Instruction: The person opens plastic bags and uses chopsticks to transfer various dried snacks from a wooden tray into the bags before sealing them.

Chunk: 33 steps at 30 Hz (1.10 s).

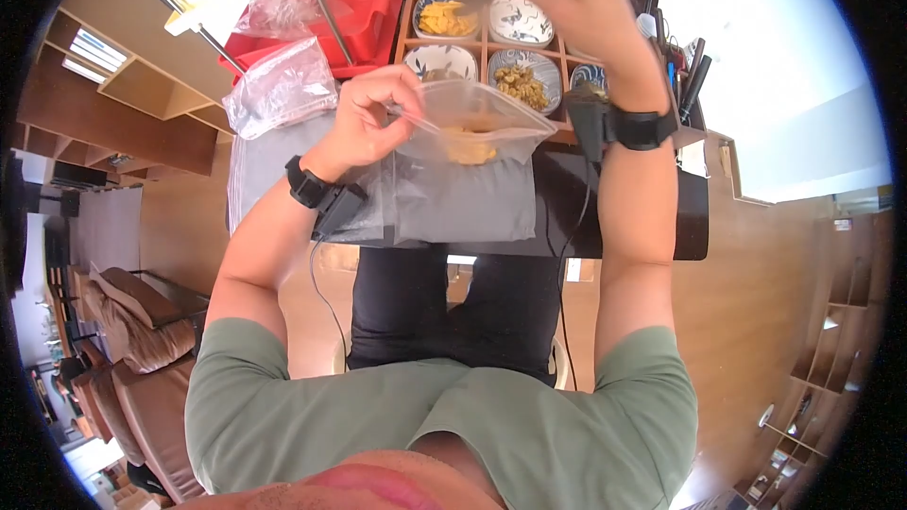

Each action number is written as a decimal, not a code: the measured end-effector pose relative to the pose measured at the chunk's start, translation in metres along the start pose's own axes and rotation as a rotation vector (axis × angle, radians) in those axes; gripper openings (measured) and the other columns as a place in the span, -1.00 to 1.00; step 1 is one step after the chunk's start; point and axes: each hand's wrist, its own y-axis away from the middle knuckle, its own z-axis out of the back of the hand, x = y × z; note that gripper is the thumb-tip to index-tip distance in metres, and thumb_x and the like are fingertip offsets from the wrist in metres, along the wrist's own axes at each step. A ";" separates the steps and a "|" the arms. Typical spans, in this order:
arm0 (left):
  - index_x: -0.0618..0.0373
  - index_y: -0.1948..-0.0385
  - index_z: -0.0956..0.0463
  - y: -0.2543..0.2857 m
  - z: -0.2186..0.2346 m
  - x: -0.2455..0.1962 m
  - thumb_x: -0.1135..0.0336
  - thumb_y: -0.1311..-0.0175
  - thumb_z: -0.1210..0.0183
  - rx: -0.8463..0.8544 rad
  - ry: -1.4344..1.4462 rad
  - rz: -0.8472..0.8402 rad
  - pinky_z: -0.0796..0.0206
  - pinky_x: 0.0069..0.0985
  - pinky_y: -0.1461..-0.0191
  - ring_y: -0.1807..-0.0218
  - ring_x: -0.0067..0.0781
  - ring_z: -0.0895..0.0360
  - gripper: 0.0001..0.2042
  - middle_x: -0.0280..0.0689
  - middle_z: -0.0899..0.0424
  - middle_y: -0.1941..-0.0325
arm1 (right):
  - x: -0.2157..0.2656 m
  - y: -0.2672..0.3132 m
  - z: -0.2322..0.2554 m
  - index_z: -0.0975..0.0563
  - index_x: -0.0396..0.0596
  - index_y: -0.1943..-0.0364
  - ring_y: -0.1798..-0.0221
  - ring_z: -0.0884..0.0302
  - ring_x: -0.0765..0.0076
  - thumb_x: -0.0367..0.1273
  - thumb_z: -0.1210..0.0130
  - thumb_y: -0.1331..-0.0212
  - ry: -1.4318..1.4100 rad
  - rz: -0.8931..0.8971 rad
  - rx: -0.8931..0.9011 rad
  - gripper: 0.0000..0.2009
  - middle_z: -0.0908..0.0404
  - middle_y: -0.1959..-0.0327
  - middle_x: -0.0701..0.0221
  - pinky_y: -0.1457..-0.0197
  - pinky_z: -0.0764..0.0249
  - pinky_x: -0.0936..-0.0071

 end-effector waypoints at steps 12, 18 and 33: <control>0.21 0.49 -0.58 0.001 0.001 0.005 0.67 -0.04 -0.15 0.014 0.008 -0.035 -0.30 -0.54 0.11 0.23 -0.48 -0.51 -0.88 -0.28 -0.61 0.29 | 0.072 0.002 -0.004 -0.64 -0.26 0.34 0.30 -0.51 0.47 -0.56 -0.29 -0.18 -0.265 -0.045 0.538 -0.95 -0.61 0.41 0.37 0.20 -0.39 0.54; 0.21 0.49 -0.57 0.003 0.001 0.003 0.67 -0.04 -0.15 0.020 0.019 0.001 -0.32 -0.53 0.08 0.22 -0.48 -0.51 -0.88 -0.27 -0.61 0.28 | 0.057 0.008 0.002 -0.63 -0.22 0.27 0.29 -0.50 0.63 -0.48 -0.23 -0.31 -0.195 -0.254 0.312 -0.93 -0.63 0.38 0.46 0.22 -0.41 0.59; 0.20 0.50 -0.58 0.000 -0.001 -0.002 0.69 0.03 -0.12 0.007 0.002 0.016 -0.37 -0.49 0.11 0.22 -0.39 -0.56 -0.85 -0.28 -0.63 0.36 | -0.031 -0.003 -0.056 -0.75 -0.11 0.26 0.45 -0.60 0.41 -0.10 -0.31 -0.23 0.397 -0.187 -0.209 -0.67 -0.71 0.52 0.34 0.34 -0.46 0.47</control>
